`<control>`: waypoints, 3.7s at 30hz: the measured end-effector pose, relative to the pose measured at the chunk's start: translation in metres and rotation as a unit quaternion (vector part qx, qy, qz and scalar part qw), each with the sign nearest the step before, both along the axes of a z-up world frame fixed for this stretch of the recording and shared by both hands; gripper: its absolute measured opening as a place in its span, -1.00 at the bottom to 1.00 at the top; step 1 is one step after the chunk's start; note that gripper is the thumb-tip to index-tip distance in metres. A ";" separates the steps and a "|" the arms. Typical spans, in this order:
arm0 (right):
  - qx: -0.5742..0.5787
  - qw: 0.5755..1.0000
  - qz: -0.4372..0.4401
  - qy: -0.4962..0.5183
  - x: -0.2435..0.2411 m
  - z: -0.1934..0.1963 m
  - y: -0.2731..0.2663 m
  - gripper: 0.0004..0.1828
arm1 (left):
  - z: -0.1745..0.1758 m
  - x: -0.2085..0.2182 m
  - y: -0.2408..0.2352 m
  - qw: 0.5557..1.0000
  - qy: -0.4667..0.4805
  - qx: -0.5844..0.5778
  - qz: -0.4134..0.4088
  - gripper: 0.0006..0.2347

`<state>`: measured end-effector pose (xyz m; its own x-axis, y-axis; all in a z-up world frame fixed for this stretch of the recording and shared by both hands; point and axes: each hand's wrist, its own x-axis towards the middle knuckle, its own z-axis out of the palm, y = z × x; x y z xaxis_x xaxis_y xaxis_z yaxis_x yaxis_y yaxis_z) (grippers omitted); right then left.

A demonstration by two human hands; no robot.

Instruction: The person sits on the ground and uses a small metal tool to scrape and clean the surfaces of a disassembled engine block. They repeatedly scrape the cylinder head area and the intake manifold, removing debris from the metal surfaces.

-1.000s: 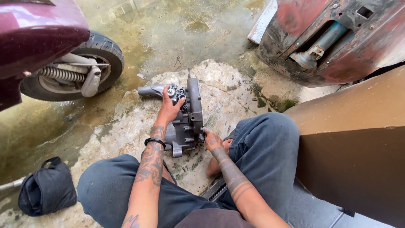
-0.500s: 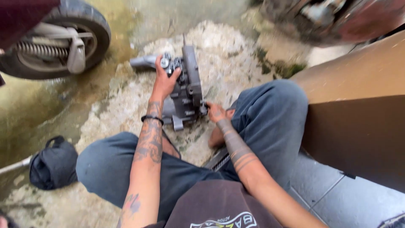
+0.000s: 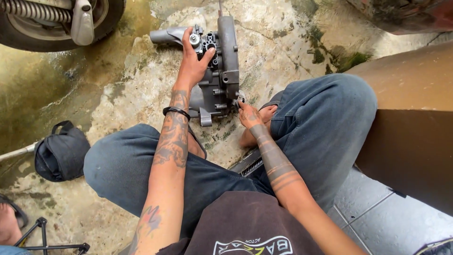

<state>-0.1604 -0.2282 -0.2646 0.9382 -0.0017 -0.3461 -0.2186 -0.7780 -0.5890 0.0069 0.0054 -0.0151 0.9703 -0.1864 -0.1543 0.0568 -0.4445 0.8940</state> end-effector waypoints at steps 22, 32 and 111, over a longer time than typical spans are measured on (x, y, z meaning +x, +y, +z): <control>-0.095 0.968 -0.200 0.118 0.006 0.077 -0.010 -0.14 | -0.009 0.001 0.000 1.000 -0.002 -0.005 -0.001 -0.36; -0.075 0.989 0.022 0.129 0.026 0.122 -0.020 -0.37 | 0.002 0.000 -0.001 0.999 0.001 -0.044 -0.002 -0.36; -0.260 0.879 -0.394 -0.066 -0.055 -0.229 -0.074 -0.25 | 0.000 0.003 -0.004 1.000 -0.003 -0.012 0.002 -0.33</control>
